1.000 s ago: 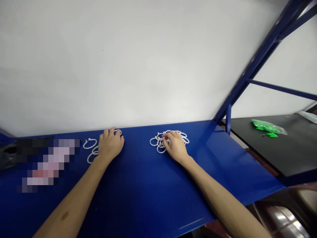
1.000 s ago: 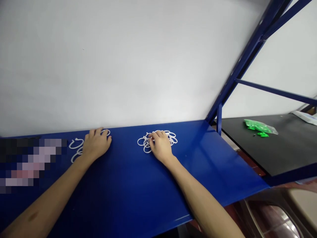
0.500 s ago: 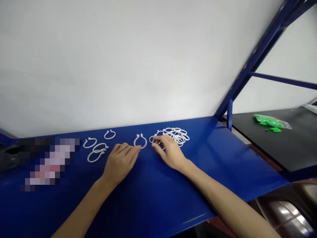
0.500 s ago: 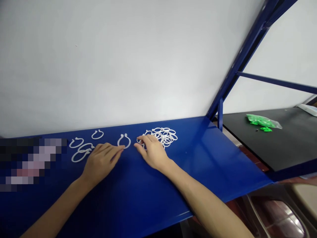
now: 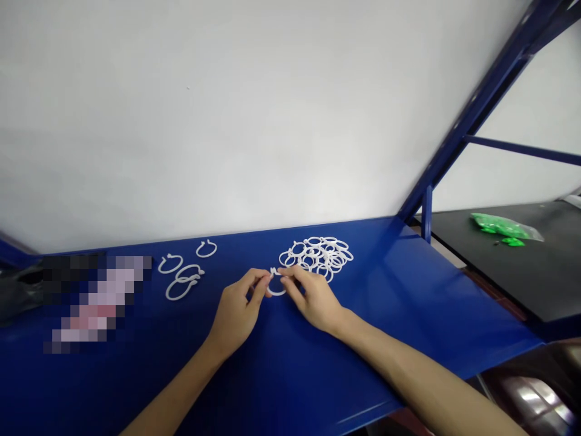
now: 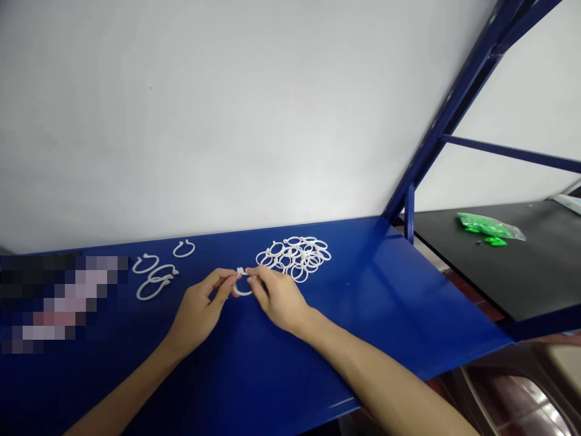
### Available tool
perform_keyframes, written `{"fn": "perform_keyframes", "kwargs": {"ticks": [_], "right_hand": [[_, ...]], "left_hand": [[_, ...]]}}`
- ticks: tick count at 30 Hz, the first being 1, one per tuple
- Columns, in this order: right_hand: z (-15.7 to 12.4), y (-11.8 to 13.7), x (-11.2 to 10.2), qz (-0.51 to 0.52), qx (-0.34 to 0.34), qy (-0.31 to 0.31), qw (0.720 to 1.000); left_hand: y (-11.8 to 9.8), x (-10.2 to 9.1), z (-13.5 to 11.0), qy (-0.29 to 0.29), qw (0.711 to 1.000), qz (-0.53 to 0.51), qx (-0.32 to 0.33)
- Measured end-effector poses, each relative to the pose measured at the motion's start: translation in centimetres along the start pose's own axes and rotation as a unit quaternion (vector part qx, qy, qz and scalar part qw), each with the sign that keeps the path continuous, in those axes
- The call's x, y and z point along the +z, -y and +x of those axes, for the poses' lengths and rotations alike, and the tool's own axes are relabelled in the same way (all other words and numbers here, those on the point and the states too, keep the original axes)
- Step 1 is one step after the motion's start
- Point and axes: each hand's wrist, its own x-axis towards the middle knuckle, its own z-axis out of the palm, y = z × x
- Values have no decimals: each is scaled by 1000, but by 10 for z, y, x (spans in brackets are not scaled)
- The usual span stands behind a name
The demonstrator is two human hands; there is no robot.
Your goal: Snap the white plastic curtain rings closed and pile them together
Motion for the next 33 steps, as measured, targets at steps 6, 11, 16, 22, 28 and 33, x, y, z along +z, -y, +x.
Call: {"fn": "perform_keyframes", "kwargs": {"ticks": [6, 11, 16, 22, 28, 33], "right_hand": [[-2, 2, -1, -14, -35, 36, 999], [-5, 1, 0, -46, -77, 45, 995], [1, -5, -6, -103, -88, 51, 989], [19, -28, -37, -297, 13, -7, 955], [25, -35, -57, -334, 18, 15, 942], [23, -34, -58, -359, 14, 27, 933]], "left_hand": [[4, 3, -4, -2, 997, 0, 72], [5, 4, -8, 5, 994, 29, 107], [14, -2, 3, 61, 986, 89, 130], [70, -27, 34, -28, 928, 367, 66], [100, -39, 40, -2, 873, 486, 31], [89, -39, 41, -2, 885, 463, 46]]}}
